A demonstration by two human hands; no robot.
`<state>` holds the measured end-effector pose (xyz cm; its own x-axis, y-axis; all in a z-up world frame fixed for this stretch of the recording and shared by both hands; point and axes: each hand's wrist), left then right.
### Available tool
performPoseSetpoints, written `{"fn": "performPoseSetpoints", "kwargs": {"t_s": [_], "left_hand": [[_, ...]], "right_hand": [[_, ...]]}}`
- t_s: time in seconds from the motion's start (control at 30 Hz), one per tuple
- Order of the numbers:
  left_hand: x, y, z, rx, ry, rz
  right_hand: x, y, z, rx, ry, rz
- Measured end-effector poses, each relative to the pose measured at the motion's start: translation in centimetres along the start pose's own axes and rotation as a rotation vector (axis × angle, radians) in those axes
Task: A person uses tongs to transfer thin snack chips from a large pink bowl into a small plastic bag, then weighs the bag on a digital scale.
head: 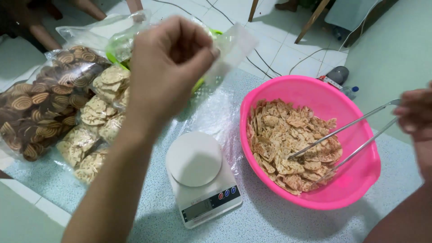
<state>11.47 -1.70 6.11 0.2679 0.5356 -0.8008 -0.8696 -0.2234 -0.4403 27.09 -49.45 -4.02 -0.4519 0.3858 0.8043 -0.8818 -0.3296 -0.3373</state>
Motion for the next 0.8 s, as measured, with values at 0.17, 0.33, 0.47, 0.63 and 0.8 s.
{"fn": "performPoseSetpoints", "kwargs": {"t_s": [0.17,0.33,0.47,0.63,0.8], "left_hand": [[-2.7,6.2,-6.5,0.116,0.663,0.431],[-2.1,7.3,-9.1,0.207,0.876,0.484],[-1.1,7.9,-9.5,0.005,0.399,0.294],[-2.8,8.3,-9.5,-0.142,0.416,0.147],[-3.9,9.4,-10.5,-0.218,0.861,0.260]], "right_hand": [[19.2,4.9,-14.0,0.099,-0.381,0.155],[18.7,4.7,-17.2,-0.068,-0.251,0.114],[18.2,4.4,-16.7,-0.175,-0.312,0.009],[19.4,5.0,-17.7,-0.224,0.002,0.288],[20.2,5.9,-19.6,-0.171,0.325,0.399]]}}
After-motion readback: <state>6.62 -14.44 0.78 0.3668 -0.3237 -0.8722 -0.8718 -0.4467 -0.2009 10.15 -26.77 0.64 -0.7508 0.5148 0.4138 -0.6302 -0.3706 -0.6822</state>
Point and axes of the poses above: each hand's wrist, its own y-axis away from the middle knuckle, its own z-axis out of the back of the hand, x = y × z, and after that the axes turned 8 degrees about z, right-handed
